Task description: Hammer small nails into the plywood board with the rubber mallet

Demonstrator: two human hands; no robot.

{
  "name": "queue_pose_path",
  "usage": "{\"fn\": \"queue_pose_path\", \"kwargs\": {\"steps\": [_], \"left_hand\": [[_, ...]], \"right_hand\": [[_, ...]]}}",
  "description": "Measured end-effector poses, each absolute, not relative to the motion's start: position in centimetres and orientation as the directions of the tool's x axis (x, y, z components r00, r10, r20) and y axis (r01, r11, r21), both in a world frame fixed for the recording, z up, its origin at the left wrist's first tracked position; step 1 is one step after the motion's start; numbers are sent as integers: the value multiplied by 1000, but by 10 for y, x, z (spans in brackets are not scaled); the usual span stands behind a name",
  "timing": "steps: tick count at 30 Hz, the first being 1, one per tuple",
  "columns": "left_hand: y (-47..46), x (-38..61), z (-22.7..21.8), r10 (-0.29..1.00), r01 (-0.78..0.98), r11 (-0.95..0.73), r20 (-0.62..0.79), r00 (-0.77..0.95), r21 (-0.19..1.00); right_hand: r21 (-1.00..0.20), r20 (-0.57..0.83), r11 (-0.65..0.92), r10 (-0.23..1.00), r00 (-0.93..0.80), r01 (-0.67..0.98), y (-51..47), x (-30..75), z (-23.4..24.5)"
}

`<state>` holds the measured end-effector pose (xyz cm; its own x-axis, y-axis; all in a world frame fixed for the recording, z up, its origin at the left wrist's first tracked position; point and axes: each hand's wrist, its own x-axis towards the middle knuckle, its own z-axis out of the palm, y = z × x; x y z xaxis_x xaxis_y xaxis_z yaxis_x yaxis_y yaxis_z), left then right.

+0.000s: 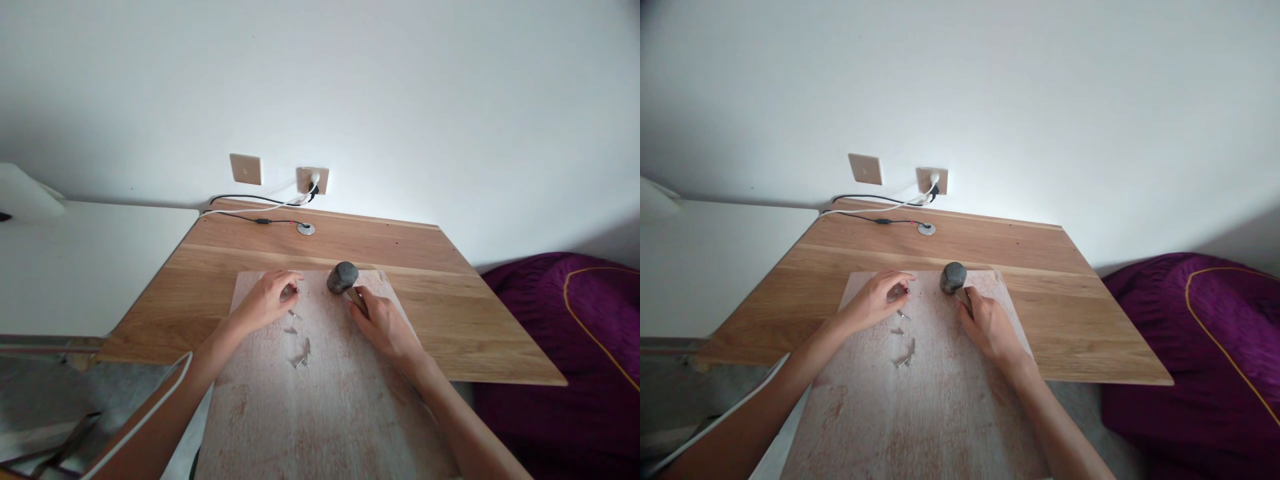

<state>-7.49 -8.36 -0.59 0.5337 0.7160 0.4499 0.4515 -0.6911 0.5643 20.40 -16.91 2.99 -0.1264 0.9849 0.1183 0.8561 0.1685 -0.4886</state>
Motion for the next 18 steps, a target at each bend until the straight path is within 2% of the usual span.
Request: {"fn": "queue_pose_path", "kwargs": {"steps": [18], "left_hand": [[-84, -75, -5, 750, 426, -645, 420, 510, 635]], "right_hand": [[-501, 113, 163, 986, -123, 850, -170, 203, 34]]}}
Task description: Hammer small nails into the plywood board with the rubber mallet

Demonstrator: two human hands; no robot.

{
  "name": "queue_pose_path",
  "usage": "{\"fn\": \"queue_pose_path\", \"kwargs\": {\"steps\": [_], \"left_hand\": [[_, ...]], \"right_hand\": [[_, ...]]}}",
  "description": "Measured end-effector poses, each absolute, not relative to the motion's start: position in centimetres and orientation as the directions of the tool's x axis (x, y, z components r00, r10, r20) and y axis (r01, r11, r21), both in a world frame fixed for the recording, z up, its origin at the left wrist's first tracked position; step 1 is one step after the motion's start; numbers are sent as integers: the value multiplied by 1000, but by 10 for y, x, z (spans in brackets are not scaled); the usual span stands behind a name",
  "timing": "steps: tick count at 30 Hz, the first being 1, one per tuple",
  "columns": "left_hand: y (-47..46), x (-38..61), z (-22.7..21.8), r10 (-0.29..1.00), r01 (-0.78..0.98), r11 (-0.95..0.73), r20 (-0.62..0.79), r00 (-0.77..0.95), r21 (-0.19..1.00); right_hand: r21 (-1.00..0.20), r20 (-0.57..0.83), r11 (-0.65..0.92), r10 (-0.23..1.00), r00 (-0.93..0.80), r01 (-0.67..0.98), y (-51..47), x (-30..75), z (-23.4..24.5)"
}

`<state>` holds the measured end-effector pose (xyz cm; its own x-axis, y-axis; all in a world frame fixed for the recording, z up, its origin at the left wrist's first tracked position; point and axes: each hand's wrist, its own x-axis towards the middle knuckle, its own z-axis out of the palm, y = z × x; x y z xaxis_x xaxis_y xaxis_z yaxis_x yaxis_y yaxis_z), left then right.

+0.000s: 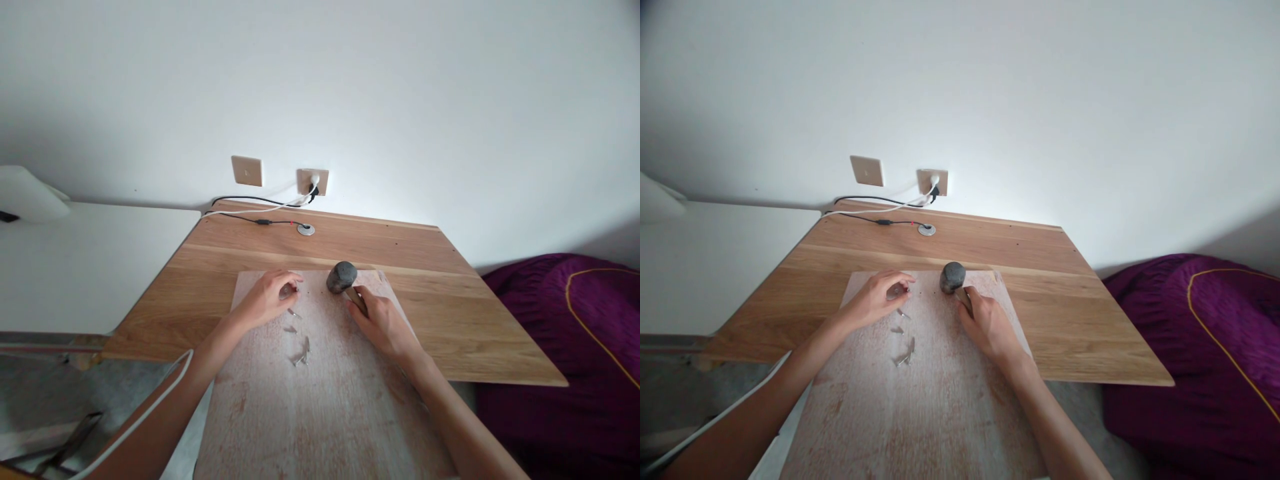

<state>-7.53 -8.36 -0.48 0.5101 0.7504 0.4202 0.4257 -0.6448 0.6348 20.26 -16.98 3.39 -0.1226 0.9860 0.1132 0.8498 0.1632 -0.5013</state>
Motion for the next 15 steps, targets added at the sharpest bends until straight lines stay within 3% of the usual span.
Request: {"fn": "queue_pose_path", "kwargs": {"steps": [15], "left_hand": [[-84, -75, -4, 749, 420, -644, 414, 517, 639]], "right_hand": [[-513, 96, 155, 988, -123, 844, -169, 202, 34]]}}
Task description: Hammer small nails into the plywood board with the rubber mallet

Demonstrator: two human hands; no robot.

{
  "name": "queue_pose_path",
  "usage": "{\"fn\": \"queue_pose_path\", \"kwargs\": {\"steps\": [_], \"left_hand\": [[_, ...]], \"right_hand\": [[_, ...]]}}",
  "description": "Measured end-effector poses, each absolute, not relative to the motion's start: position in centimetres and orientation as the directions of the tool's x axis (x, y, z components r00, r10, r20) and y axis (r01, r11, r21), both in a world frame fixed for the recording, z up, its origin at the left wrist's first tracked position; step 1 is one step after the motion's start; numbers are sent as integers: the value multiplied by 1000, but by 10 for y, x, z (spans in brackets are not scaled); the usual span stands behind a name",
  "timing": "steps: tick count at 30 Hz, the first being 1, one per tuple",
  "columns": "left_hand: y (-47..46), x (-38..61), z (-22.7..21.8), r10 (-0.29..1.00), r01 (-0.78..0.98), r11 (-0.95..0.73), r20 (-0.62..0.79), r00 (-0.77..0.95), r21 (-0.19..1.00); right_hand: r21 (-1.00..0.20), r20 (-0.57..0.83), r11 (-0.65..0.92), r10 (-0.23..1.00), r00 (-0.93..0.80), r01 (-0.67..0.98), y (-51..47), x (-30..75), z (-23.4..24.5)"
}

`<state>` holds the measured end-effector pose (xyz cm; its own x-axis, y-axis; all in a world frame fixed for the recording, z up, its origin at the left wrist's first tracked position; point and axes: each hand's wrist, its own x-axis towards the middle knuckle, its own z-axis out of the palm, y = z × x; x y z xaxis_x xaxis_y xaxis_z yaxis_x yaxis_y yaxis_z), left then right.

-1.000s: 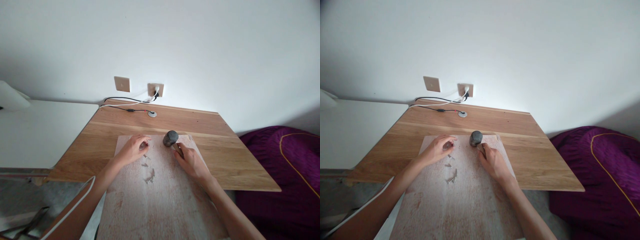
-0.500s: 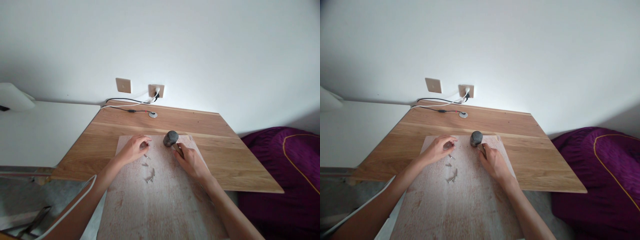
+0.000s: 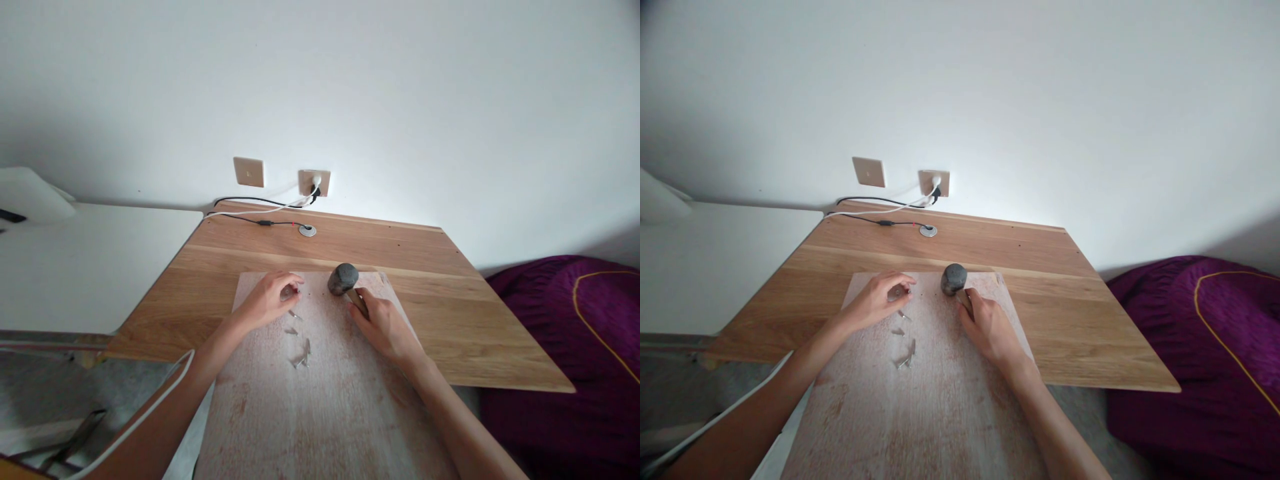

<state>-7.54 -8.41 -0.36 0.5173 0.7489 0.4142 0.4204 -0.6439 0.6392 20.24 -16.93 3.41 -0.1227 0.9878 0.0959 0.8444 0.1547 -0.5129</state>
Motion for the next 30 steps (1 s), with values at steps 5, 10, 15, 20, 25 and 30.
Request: {"fn": "queue_pose_path", "kwargs": {"steps": [5, 10, 15, 20, 25, 30], "left_hand": [[-84, -75, -4, 748, 432, -649, 420, 515, 626], [-83, -76, -4, 746, 422, -647, 413, 522, 635], [-83, -75, -5, 751, 423, -643, 421, 508, 638], [-83, -76, -6, 749, 427, -646, 417, 515, 633], [-83, -76, -4, 749, 426, -644, 411, 520, 636], [-83, -75, -2, 750, 424, -641, 406, 522, 640]], "right_hand": [[-513, 102, 160, 987, -125, 844, -169, 203, 33], [-510, 99, 174, 985, -143, 842, -169, 203, 34], [-505, 102, 177, 984, -146, 844, -169, 203, 33], [-510, 79, 159, 987, -138, 845, -170, 203, 33], [-489, 89, 165, 986, -139, 857, -170, 202, 35], [-481, 97, 174, 985, -145, 859, -171, 202, 37]]}}
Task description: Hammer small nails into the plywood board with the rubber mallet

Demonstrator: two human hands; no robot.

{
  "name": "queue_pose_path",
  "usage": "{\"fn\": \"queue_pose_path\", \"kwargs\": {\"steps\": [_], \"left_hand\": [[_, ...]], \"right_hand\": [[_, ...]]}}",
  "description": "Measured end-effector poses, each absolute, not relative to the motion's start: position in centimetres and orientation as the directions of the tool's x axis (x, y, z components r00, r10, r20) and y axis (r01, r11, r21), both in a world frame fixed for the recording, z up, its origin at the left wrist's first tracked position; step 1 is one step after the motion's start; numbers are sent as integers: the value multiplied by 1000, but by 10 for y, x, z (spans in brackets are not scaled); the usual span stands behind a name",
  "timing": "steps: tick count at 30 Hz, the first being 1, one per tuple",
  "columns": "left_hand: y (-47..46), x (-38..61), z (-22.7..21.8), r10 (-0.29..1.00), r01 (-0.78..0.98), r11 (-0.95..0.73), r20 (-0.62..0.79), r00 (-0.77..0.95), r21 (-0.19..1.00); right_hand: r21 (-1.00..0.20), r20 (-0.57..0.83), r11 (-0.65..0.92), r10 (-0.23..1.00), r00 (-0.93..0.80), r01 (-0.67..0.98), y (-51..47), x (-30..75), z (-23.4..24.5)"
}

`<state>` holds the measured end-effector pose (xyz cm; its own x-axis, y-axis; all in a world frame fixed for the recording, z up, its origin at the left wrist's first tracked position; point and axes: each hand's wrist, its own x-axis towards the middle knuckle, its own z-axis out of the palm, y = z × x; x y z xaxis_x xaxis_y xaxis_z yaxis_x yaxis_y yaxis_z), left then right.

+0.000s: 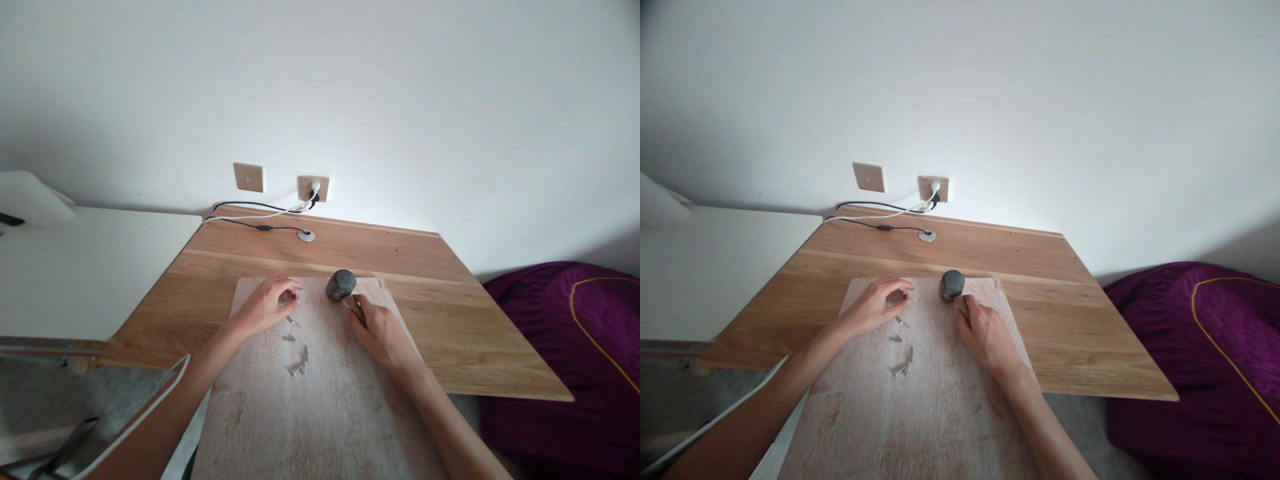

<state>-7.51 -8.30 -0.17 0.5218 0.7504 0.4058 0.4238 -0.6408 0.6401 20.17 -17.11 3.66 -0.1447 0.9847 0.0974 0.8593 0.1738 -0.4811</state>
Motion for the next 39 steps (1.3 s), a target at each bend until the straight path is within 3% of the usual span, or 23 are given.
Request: {"fn": "queue_pose_path", "kwargs": {"steps": [28, 39], "left_hand": [[-82, -75, -6, 749, 420, -641, 403, 525, 643], [-82, -75, -5, 768, 427, -620, 398, 502, 658]], "right_hand": [[-546, 69, 143, 990, -126, 825, -169, 203, 35], [-567, 117, 183, 983, -142, 803, -170, 204, 32]]}}
